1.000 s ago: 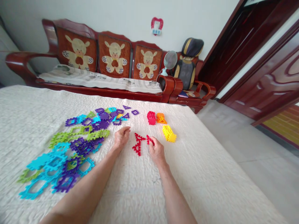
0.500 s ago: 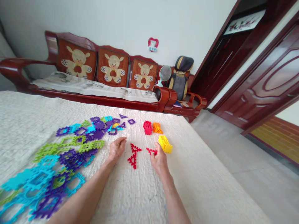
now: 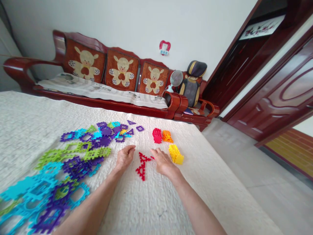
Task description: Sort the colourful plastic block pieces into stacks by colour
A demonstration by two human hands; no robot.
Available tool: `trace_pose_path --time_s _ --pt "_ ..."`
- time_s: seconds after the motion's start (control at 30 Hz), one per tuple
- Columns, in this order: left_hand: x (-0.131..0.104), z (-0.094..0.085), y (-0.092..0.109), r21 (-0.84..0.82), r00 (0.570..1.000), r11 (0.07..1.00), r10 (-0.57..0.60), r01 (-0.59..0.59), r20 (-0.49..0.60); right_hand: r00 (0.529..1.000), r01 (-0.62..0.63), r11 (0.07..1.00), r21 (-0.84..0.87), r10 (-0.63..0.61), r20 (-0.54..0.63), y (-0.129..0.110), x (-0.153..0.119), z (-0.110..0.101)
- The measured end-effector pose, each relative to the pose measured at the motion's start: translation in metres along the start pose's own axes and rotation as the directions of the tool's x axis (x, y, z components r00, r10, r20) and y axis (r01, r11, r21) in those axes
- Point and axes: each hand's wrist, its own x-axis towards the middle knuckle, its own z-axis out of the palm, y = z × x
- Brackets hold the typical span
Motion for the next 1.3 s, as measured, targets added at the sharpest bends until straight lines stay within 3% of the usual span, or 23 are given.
trace_pose_path --time_s 0.13,0.23,0.33,0.47,0.63,0.77,0.97,1.13,1.3 --pt "0.000 0.000 0.000 0.009 1.000 1.000 0.004 -0.004 0.001 0.995 -0.025 0.968 0.248 0.047 -0.086 0.027 -0.005 0.016" --pt "0.000 0.000 0.000 0.014 1.000 1.000 0.008 -0.008 0.000 0.988 -0.021 0.943 0.333 0.071 -0.139 0.030 -0.014 0.023" --pt "0.000 0.000 0.000 0.010 1.000 1.000 0.004 -0.004 0.002 0.980 0.028 0.945 0.326 0.039 -0.196 0.022 -0.022 0.022" --pt "0.000 -0.001 0.001 0.018 1.000 1.000 -0.009 0.009 0.005 0.985 0.077 0.965 0.251 -0.034 -0.170 0.011 -0.028 0.017" --pt "0.000 0.000 0.000 0.026 1.000 0.999 -0.027 0.027 0.013 0.979 0.062 0.987 0.146 -0.032 -0.200 0.005 -0.025 0.019" --pt "0.000 0.000 0.001 0.028 0.999 0.999 -0.039 0.038 0.022 0.967 0.004 0.989 0.149 0.034 -0.252 0.015 -0.011 0.018" --pt "0.001 -0.001 0.001 0.019 0.999 0.999 -0.027 0.026 0.046 0.935 -0.026 0.986 0.162 0.082 -0.346 0.045 0.031 0.000" --pt "0.000 0.001 0.000 0.003 0.999 1.000 -0.024 0.024 0.030 0.935 -0.019 0.991 0.134 0.065 -0.349 0.060 0.061 -0.007" --pt "0.001 0.003 -0.003 0.020 1.000 1.000 -0.011 0.010 0.017 0.942 -0.026 0.995 0.093 0.055 -0.331 0.063 0.073 -0.003"
